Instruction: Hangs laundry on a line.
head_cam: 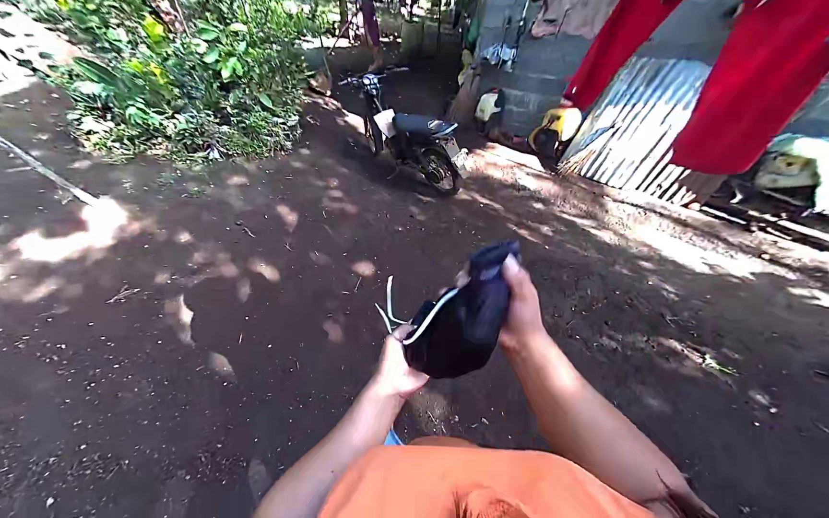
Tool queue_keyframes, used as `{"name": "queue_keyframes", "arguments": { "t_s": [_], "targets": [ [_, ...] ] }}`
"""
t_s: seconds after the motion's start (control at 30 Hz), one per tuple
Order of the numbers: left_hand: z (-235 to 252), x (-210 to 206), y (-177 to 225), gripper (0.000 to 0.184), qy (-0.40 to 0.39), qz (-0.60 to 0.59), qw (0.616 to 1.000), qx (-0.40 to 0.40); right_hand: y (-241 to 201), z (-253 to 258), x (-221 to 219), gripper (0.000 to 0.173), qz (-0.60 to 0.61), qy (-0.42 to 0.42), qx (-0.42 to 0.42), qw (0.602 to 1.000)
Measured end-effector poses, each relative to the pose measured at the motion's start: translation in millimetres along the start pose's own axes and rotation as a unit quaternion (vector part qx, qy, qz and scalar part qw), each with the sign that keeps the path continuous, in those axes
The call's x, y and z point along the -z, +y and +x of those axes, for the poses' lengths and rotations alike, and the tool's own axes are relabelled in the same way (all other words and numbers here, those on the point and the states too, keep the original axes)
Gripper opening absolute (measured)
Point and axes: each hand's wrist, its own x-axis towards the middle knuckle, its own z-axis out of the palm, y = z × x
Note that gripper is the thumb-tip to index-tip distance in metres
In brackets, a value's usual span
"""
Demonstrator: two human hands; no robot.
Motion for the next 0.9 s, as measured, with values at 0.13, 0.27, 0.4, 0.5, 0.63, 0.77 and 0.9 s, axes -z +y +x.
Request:
{"name": "queue_keyframes", "arguments": {
  "t_s": [0.13,0.27,0.4,0.5,0.63,0.77,0.9],
  "targets": [
    [14.3,-28.2,3.2,0.049,0.028,0.042,0.998,0.044,64.9,26.5,76.3,0.058,0.067,0.167,-0.098,0.979],
    [76.4,-13.2,21.1,0.047,-0.026,0.066,0.989,0.131,114.0,20.9,88.9,0.075,0.212,0.189,-0.117,0.952],
    [146.1,0.9,47.4,0.083,-0.051,0.153,0.978,0.133,102.6,102.1,96.9,0.072,0.321,0.210,-0.136,0.913],
    [189.1,-0.8,86.3,0.100,-0.070,0.116,0.976,0.170,100.4,176.3,90.0,0.063,0.303,0.209,-0.136,0.920],
    [246.1,-23.4,131.4,0.067,-0.012,0.074,0.985,0.153,122.0,261.3,63.2,0.049,0.250,0.180,-0.127,0.943],
    [316.4,-38.7,170.4,0.046,0.040,0.042,0.994,0.096,132.1,322.9,58.5,0.045,0.248,0.189,-0.078,0.947],
    [353.5,-56.5,194.1,0.043,0.021,0.056,0.995,0.085,147.7,359.6,93.3,0.046,0.091,0.300,-0.048,0.949]
  ]
}}
